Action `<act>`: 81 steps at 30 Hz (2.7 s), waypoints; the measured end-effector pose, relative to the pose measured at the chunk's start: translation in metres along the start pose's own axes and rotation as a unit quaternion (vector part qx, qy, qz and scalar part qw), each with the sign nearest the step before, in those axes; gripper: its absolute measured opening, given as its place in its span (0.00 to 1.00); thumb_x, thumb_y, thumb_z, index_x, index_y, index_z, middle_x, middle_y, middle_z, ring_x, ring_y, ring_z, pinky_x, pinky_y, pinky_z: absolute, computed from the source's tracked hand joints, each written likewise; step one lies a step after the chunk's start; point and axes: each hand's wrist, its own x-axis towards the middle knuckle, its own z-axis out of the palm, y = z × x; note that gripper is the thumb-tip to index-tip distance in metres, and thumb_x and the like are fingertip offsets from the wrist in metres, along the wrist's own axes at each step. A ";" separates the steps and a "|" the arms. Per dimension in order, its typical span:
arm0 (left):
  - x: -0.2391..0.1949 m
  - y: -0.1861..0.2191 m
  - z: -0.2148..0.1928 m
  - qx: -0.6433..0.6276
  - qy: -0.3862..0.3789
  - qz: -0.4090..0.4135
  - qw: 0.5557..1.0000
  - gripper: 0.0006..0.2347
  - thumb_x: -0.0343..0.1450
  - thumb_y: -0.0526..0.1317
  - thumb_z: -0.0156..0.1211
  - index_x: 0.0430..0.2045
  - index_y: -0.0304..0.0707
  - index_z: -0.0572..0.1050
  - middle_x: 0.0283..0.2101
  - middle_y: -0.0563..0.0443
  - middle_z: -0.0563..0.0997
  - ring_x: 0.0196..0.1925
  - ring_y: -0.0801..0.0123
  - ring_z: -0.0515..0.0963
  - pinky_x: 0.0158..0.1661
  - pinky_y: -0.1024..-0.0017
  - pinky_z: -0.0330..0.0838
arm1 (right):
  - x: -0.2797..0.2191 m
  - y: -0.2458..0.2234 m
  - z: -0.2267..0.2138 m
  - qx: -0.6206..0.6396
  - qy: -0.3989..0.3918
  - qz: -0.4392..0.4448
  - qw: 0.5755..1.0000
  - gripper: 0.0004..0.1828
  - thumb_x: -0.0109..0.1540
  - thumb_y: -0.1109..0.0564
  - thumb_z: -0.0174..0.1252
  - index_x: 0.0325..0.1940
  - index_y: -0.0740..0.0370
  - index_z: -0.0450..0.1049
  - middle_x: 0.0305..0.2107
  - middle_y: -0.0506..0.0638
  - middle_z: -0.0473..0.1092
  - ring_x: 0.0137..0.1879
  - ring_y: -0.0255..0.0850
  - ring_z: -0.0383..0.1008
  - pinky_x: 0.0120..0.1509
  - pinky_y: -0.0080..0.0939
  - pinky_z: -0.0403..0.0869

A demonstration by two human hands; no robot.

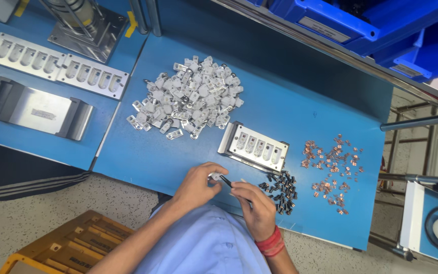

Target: The person assembles small electrical components by inserting metal pins into white plastic housings using tweezers. The person repeatedly picks up housings and pins, inserts the pins, and places the assembled units into a metal tray. The process is repeated continuously throughout the clip.

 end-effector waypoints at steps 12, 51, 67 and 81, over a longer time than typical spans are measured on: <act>-0.007 -0.024 0.030 -0.167 -0.083 0.030 0.982 0.27 0.65 0.32 0.64 0.61 0.41 0.66 0.56 0.42 0.76 0.53 0.57 0.79 0.52 0.65 0.74 | -0.019 0.042 -0.004 -0.046 -0.011 0.228 0.972 0.18 0.57 0.57 0.69 0.50 0.62 0.78 0.36 0.49 0.72 0.31 0.40 0.69 0.34 0.40 0.70; 0.016 -0.024 0.008 0.041 0.069 0.073 0.994 0.14 0.63 0.30 0.67 0.42 0.35 0.81 0.40 0.39 0.85 0.36 0.56 0.86 0.37 0.67 0.79 | -0.013 0.058 0.040 0.198 0.038 0.366 0.908 0.05 0.66 0.61 0.63 0.42 0.67 0.79 0.28 0.43 0.71 0.33 0.29 0.63 0.36 0.30 0.64; 0.003 -0.003 0.039 -0.061 0.076 0.004 0.995 0.12 0.64 0.31 0.64 0.41 0.35 0.83 0.37 0.45 0.88 0.35 0.70 0.87 0.38 0.72 0.79 | -0.009 0.048 -0.018 -0.043 -0.091 0.056 0.993 0.05 0.62 0.65 0.60 0.43 0.66 0.77 0.37 0.53 0.76 0.42 0.43 0.78 0.44 0.40 0.76; -0.001 0.002 0.029 -0.052 -0.012 -0.029 0.998 0.15 0.62 0.28 0.60 0.42 0.36 0.82 0.44 0.47 0.86 0.35 0.64 0.84 0.39 0.72 0.78 | -0.016 0.021 -0.019 0.008 0.009 -0.018 1.000 0.09 0.61 0.71 0.62 0.43 0.65 0.75 0.44 0.55 0.78 0.54 0.47 0.82 0.63 0.45 0.79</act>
